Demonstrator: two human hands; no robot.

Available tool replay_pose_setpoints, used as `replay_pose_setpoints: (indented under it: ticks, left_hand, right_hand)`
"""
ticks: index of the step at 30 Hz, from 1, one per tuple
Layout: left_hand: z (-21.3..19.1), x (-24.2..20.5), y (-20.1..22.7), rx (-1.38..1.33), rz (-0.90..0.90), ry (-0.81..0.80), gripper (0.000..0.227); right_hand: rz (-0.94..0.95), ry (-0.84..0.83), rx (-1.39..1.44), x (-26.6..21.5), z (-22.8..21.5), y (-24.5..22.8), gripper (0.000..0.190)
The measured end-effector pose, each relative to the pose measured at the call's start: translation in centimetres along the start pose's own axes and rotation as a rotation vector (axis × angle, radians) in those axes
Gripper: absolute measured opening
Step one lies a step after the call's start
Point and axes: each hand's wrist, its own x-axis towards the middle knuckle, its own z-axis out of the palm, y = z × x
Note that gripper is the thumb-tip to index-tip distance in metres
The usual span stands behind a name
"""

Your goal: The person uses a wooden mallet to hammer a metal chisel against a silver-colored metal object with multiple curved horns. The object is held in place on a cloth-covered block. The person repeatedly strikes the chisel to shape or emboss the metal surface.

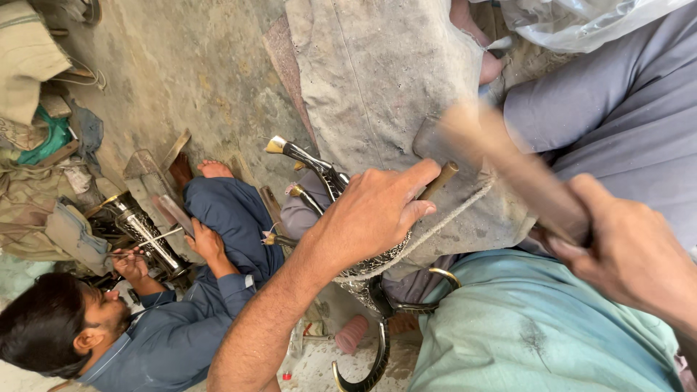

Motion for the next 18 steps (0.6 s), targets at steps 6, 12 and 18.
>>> replay_pose_setpoints:
  ticks: [6, 12, 18]
  left_hand:
    - [-0.3, -0.3, 0.7, -0.027, 0.079, 0.046, 0.037]
    - [-0.1, 1.3, 1.7, 0.085, 0.017, -0.125, 0.027]
    - [-0.4, -1.0, 1.7, 0.081, 0.051, -0.023, 0.030]
  right_hand:
    - [-0.078, 0.231, 0.240, -1.1, 2.2, 0.3, 0.046]
    - [-0.178, 0.306, 0.203, -1.5, 4.6, 0.7, 0.054]
    - [-0.185, 0.331, 0.056, -1.6, 3.2, 3.0, 0.047]
